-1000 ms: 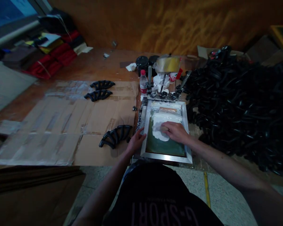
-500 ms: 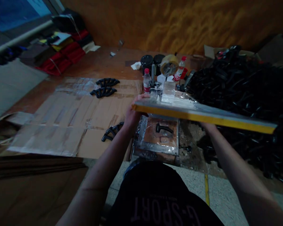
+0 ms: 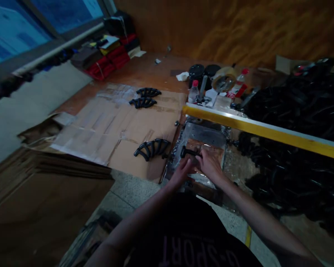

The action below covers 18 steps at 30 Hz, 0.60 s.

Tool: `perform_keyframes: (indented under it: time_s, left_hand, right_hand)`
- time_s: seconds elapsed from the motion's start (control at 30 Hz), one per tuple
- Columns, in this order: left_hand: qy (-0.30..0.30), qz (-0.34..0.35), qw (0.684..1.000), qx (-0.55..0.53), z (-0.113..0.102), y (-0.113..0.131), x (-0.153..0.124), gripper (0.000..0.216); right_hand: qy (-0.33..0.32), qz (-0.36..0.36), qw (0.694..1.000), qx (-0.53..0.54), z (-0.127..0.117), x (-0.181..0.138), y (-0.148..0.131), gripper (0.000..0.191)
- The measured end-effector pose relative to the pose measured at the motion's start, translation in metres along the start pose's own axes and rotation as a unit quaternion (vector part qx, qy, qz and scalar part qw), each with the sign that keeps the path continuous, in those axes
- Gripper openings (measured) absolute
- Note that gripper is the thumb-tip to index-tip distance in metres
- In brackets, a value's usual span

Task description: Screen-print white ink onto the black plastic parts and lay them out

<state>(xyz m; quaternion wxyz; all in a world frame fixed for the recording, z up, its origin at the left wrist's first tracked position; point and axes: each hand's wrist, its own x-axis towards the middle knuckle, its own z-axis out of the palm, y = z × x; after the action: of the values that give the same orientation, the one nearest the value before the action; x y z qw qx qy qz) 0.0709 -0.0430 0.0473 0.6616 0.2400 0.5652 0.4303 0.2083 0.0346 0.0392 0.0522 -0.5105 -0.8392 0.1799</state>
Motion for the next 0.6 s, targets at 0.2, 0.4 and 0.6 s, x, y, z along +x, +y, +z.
perform_keyframes:
  time_s: [0.2,0.4,0.6]
  left_hand:
    - [0.273,0.055,0.959,-0.045,-0.094,-0.011,0.003,0.046]
    - [0.384,-0.095,0.907,0.143,-0.219,-0.035,0.006,0.038]
    - [0.361,-0.142,0.895,0.219,-0.254,-0.045,0.032,0.041]
  right_hand:
    - [-0.004,-0.236,0.971,0.041,0.045,0.030,-0.099,0.018]
    - [-0.116,-0.177,0.977,-0.021,0.085,0.110,-0.138,0.033]
    - [-0.160,-0.067,0.981,-0.087,0.113,0.143,-0.164,0.047]
